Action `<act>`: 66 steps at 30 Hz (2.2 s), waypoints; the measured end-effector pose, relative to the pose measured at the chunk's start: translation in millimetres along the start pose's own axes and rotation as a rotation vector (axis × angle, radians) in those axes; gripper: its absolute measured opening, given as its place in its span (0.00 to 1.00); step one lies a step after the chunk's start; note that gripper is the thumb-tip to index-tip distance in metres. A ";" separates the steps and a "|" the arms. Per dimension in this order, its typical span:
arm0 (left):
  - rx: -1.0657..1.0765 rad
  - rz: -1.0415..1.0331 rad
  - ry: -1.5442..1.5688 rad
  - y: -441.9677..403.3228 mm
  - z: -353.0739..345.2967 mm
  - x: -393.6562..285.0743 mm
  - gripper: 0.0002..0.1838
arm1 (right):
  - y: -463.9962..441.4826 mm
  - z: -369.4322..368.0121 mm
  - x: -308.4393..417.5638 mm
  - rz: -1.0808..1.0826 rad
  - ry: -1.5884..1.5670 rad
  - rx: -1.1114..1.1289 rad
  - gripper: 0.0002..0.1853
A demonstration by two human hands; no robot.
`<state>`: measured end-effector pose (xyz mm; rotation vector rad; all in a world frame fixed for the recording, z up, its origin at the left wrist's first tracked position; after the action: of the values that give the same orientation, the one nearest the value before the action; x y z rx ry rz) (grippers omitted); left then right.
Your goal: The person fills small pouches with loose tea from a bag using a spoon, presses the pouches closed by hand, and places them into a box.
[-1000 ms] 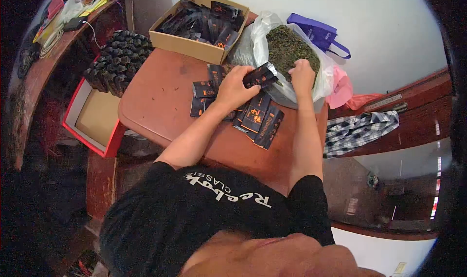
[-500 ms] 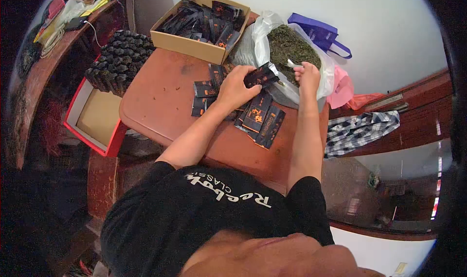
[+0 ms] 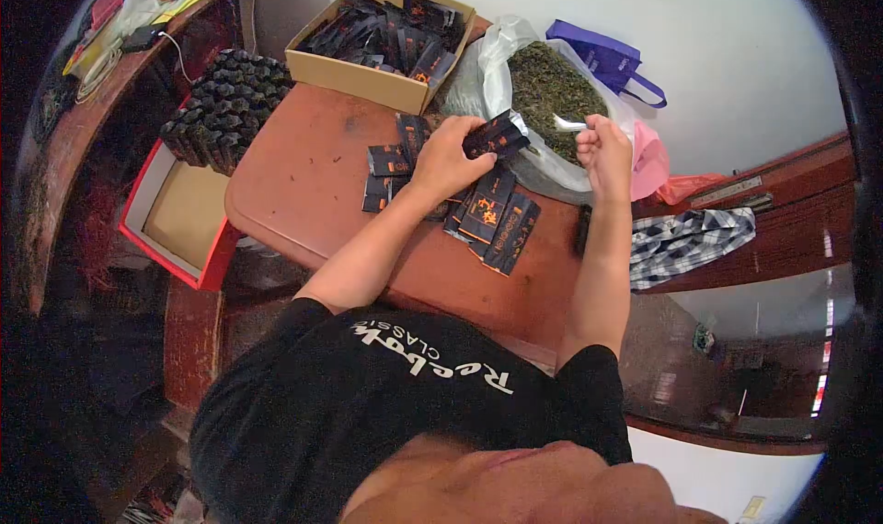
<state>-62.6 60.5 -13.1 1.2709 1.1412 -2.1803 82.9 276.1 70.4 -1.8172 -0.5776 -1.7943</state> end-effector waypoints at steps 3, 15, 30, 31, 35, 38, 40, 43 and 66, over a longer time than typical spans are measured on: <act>0.009 0.009 0.003 0.3 0.5 0.3 0.28 | 5.6 -2.7 3.3 -0.011 0.023 0.042 0.12; 0.018 0.030 -0.014 0.6 -0.5 1.6 0.28 | 36.4 -49.5 34.4 0.242 0.560 0.031 0.12; -0.014 -0.021 0.068 1.3 0.5 0.3 0.26 | 60.7 -54.0 59.3 0.619 0.952 -0.079 0.12; -0.009 -0.019 0.069 1.6 0.3 0.8 0.26 | 53.9 -46.2 59.3 0.588 0.936 -0.105 0.13; -0.006 -0.038 0.082 0.3 -1.5 4.2 0.26 | 24.2 -16.8 38.7 0.483 1.001 -0.157 0.15; -0.021 -0.067 0.118 -0.3 1.6 -2.7 0.25 | 9.0 -9.8 11.5 0.425 1.003 -0.117 0.16; -0.032 -0.125 0.142 -1.2 0.0 -1.3 0.25 | -1.9 -7.8 -8.8 0.376 0.931 -0.097 0.16; -0.039 -0.160 0.143 -1.4 0.7 -4.1 0.24 | -5.4 -24.2 -23.7 0.308 0.809 -0.113 0.15; -0.038 -0.046 0.051 0.3 0.8 3.7 0.27 | -24.9 -36.0 -58.6 0.085 0.146 -0.166 0.14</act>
<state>-64.8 60.0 -16.2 1.3033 1.2373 -2.1593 37.3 276.1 13.1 -1.7691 -0.2986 -1.9461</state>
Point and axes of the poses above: each hand's wrist, its own y-axis away from the middle knuckle, its own z-axis out of the back of the hand, x = y × z, the point moved 3 cm from there along -y, towards the middle knuckle, and after that the axes turned 1 degree about y, right-handed, at the moved point
